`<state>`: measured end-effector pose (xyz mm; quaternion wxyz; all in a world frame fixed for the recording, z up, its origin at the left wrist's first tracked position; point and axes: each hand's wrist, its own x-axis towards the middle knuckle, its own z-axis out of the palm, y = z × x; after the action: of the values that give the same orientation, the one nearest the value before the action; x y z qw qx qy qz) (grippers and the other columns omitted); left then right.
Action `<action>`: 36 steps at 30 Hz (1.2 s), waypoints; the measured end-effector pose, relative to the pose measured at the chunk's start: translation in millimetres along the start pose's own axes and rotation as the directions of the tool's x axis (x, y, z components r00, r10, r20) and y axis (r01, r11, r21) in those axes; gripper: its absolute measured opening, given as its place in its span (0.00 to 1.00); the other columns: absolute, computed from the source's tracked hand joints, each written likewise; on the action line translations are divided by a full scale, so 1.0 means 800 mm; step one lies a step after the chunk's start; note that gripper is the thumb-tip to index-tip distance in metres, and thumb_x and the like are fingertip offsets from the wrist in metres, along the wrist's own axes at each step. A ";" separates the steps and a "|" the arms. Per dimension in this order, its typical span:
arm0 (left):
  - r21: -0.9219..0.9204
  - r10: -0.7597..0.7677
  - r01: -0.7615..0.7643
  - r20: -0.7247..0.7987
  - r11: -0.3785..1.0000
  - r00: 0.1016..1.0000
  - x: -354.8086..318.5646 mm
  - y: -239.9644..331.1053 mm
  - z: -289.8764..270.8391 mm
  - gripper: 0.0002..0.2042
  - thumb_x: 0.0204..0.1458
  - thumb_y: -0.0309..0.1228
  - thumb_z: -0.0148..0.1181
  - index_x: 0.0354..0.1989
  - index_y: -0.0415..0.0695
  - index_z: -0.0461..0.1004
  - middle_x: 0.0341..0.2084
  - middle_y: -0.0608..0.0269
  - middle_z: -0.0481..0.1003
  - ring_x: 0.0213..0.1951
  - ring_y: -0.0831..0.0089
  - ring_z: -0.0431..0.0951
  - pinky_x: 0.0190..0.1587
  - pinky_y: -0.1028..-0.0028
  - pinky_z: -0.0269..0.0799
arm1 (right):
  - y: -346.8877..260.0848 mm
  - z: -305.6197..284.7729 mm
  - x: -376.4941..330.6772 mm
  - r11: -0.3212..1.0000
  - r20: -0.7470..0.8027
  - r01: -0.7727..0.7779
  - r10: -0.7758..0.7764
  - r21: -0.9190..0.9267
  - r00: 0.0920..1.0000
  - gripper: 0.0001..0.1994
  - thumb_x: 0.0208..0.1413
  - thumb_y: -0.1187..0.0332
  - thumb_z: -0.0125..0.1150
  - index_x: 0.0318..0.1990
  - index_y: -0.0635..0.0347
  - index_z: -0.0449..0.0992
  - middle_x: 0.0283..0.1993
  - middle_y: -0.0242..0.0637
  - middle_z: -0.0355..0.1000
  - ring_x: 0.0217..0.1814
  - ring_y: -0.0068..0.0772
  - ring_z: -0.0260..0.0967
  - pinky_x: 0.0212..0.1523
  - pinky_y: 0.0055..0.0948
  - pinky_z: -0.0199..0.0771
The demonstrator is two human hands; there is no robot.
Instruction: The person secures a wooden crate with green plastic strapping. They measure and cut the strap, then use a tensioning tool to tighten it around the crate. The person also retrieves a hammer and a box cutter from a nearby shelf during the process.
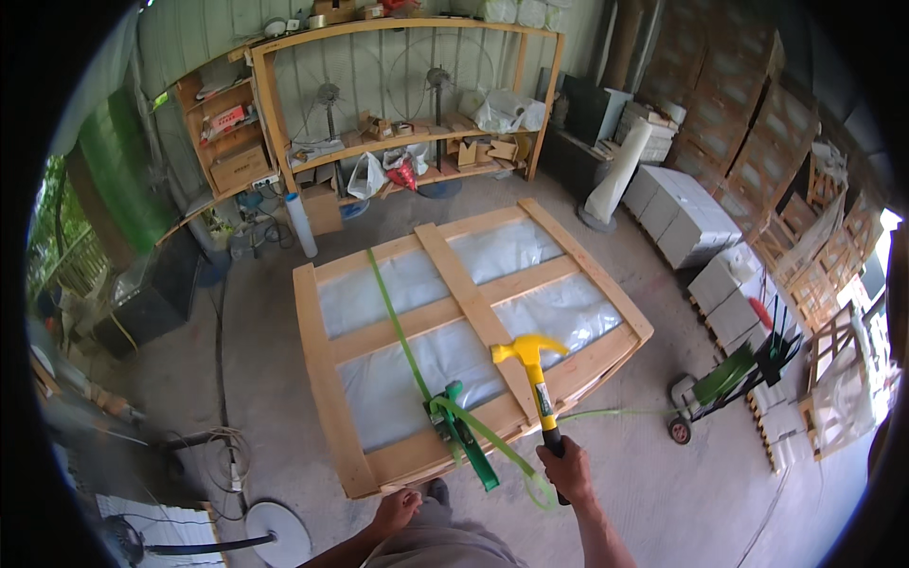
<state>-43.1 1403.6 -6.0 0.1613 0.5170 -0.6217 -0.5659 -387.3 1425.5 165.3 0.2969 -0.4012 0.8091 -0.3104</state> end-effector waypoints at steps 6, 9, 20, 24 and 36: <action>-0.046 0.026 -0.031 -0.113 0.998 0.993 0.034 0.001 0.001 0.14 0.57 0.39 0.48 0.34 0.39 0.73 0.24 0.58 0.77 0.26 0.69 0.79 0.33 0.70 0.73 | 0.047 0.041 0.091 0.899 0.259 -0.330 0.258 0.289 0.931 0.11 0.50 0.66 0.60 0.23 0.62 0.67 0.17 0.29 0.63 0.14 0.22 0.60 0.13 0.24 0.61; -0.040 -0.025 0.022 -0.071 0.999 0.997 0.047 0.014 0.012 0.15 0.57 0.40 0.48 0.35 0.39 0.73 0.25 0.58 0.77 0.27 0.70 0.78 0.33 0.71 0.73 | 0.054 0.058 0.155 0.946 0.320 -0.254 0.182 0.200 0.930 0.12 0.50 0.65 0.61 0.23 0.62 0.68 0.18 0.30 0.64 0.14 0.22 0.61 0.13 0.24 0.61; -0.203 -0.058 0.059 0.011 0.977 0.998 0.079 0.065 0.119 0.21 0.59 0.46 0.45 0.36 0.36 0.72 0.28 0.52 0.75 0.31 0.62 0.76 0.36 0.66 0.70 | -0.005 0.105 0.282 0.732 0.002 0.434 -0.509 -0.525 0.861 0.13 0.51 0.64 0.57 0.39 0.63 0.75 0.43 0.46 0.73 0.47 0.47 0.70 0.47 0.40 0.71; -0.308 -0.187 0.169 -0.031 0.936 0.982 0.097 0.088 0.158 0.22 0.58 0.48 0.46 0.34 0.36 0.71 0.26 0.54 0.75 0.30 0.66 0.76 0.35 0.68 0.70 | -0.058 0.110 0.215 0.819 0.335 0.387 -0.539 0.423 0.773 0.11 0.51 0.76 0.58 0.44 0.62 0.74 0.44 0.38 0.74 0.48 0.34 0.71 0.48 0.29 0.71; -0.319 -0.108 -0.081 -0.532 0.944 0.840 0.153 0.044 0.237 0.26 0.58 0.52 0.40 0.22 0.42 0.71 0.13 0.58 0.71 0.16 0.69 0.72 0.23 0.69 0.66 | -0.088 0.133 0.108 0.566 0.224 0.724 -0.823 0.393 0.522 0.05 0.50 0.72 0.61 0.35 0.59 0.78 0.25 0.39 0.72 0.26 0.32 0.71 0.30 0.28 0.71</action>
<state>-258.7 1398.2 -80.5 0.4103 0.6260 -0.4437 -0.4929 -320.2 1291.5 130.4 0.3259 -0.7320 0.4212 -0.4249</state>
